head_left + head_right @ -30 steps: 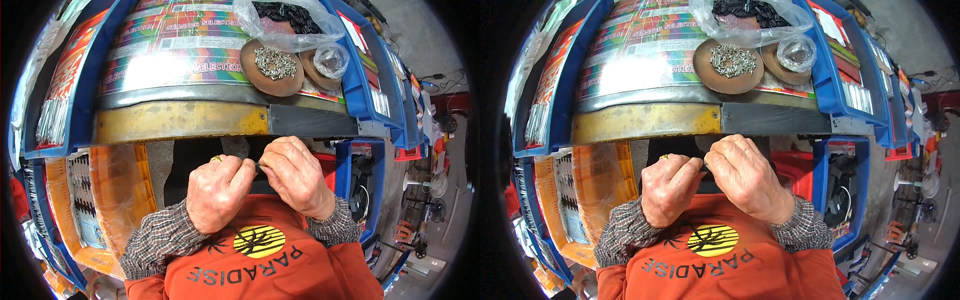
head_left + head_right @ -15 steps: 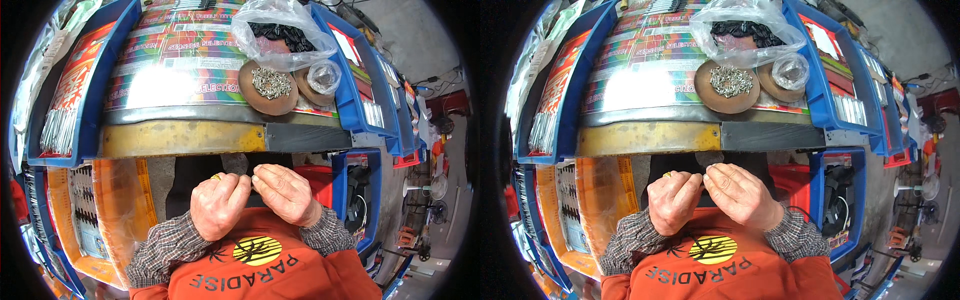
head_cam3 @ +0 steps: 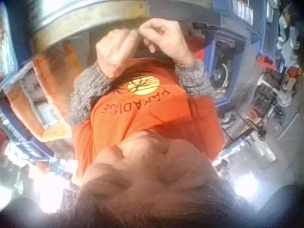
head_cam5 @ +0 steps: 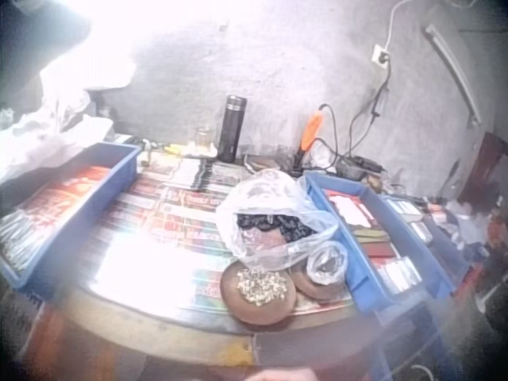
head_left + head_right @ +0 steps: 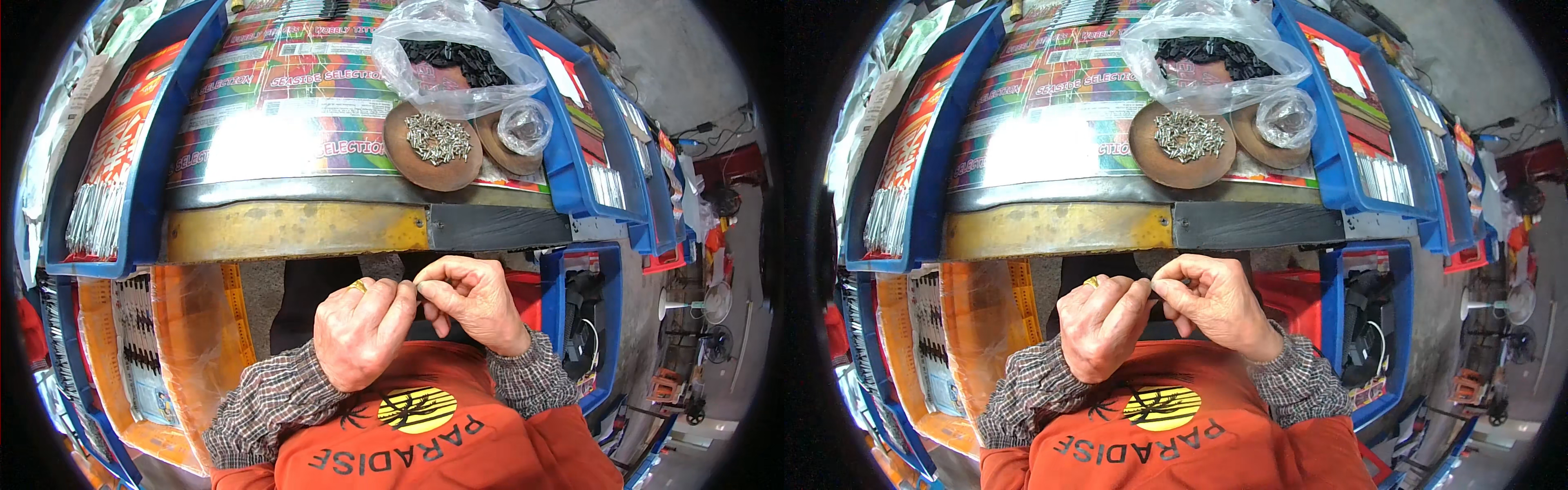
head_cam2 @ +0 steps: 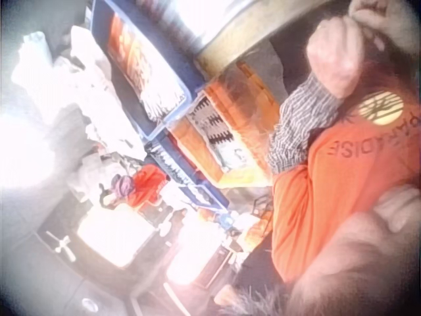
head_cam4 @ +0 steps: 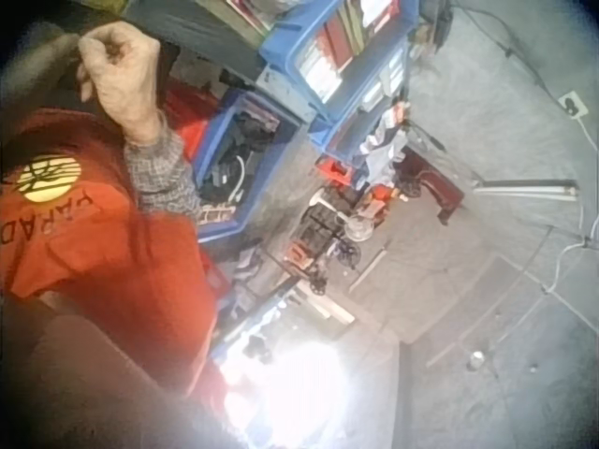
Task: The person assembles small components by picking up metal strips and plastic pieces from trays and a plastic bag, and attaching the plastic pieces onto the metal strips by hand.
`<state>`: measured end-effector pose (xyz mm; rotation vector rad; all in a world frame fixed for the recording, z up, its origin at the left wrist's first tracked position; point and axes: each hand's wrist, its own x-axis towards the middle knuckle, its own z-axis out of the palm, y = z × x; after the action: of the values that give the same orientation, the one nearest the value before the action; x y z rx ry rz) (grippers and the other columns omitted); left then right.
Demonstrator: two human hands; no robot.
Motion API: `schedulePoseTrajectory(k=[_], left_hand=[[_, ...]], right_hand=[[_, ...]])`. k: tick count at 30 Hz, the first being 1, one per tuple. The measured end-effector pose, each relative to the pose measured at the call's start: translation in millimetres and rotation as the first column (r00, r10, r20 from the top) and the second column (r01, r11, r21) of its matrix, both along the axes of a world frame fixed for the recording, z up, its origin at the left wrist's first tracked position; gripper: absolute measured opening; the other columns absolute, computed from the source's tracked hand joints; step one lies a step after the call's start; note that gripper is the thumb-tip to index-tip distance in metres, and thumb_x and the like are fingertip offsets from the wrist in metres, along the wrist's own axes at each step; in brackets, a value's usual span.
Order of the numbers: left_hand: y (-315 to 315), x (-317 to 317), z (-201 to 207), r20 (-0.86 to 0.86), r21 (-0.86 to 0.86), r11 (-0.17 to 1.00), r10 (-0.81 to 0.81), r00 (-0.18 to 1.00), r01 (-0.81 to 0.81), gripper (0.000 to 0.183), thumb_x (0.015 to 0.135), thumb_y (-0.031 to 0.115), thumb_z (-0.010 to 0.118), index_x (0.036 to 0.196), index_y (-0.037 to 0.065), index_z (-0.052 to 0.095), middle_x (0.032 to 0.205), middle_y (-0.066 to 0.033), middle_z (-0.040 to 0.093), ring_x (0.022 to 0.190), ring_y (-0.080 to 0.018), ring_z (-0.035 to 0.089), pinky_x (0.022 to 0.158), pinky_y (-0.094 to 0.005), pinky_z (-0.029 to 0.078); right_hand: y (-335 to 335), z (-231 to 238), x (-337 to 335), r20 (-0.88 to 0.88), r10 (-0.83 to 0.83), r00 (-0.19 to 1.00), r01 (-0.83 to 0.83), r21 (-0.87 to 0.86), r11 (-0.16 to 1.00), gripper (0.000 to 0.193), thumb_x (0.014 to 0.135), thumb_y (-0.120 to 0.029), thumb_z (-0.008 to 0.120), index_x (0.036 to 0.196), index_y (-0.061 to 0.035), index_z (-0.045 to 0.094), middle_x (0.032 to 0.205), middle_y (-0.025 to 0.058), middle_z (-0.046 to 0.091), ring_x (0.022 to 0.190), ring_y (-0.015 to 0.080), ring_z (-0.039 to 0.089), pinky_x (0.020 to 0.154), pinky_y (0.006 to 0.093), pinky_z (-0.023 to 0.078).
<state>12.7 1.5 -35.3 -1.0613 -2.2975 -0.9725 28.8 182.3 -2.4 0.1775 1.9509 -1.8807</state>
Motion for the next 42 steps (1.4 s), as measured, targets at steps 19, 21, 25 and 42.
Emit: schedulePoseTrajectory(k=[19, 21, 25, 42], left_hand=[[-15.1, -16.2, 8.6, 0.114, 0.047, 0.99, 0.129, 0.985, -0.135, 0.027, 0.065, -0.003, 0.073, 0.09, 0.002, 0.064, 0.076, -0.0098, 0.062, 0.064, -0.0261, 0.062, 0.057, -0.0349, 0.049], [-17.5, -16.6, 6.0, 0.122, 0.046, 0.99, 0.13, 0.984, -0.137, 0.026, 0.066, -0.003, 0.073, 0.09, 0.002, 0.064, 0.076, -0.0097, 0.062, 0.064, -0.0261, 0.062, 0.056, -0.035, 0.049], [-18.6, -17.0, 3.1, 0.15, 0.03, 0.99, 0.128, 0.98, -0.134, 0.025, 0.067, -0.004, 0.073, 0.089, 0.003, 0.063, 0.076, -0.0093, 0.062, 0.064, -0.026, 0.061, 0.056, -0.0346, 0.048], [-15.9, -14.8, 5.2, 0.205, 0.051, 0.994, 0.082, 0.975, -0.094, 0.026, 0.068, -0.002, 0.073, 0.091, 0.003, 0.062, 0.076, -0.0094, 0.059, 0.064, -0.0266, 0.059, 0.057, -0.036, 0.048]], right_hand=[[28.7, -4.6, -80.6, -0.732, 0.471, 0.493, 0.475, 0.68, 0.559, 0.032, 0.075, -0.018, 0.075, 0.101, -0.0015, 0.066, 0.094, 0.0105, 0.058, 0.089, 0.0282, 0.052, 0.075, 0.0392, 0.045], [28.9, -7.6, -82.3, -0.728, 0.476, 0.493, 0.474, 0.684, 0.555, 0.034, 0.075, -0.02, 0.076, 0.101, -0.0015, 0.066, 0.094, 0.0107, 0.058, 0.089, 0.0284, 0.051, 0.075, 0.0393, 0.045], [28.9, -9.1, -84.1, -0.722, 0.484, 0.494, 0.471, 0.69, 0.549, 0.036, 0.074, -0.023, 0.076, 0.101, -0.0015, 0.065, 0.094, 0.0103, 0.057, 0.088, 0.0287, 0.051, 0.076, 0.0394, 0.045], [33.6, -2.4, -87.2, -0.722, 0.494, 0.485, 0.363, 0.68, 0.637, 0.02, 0.072, -0.012, 0.074, 0.085, -0.0026, 0.063, 0.084, 0.0092, 0.058, 0.085, 0.0285, 0.053, 0.075, 0.0399, 0.044]])
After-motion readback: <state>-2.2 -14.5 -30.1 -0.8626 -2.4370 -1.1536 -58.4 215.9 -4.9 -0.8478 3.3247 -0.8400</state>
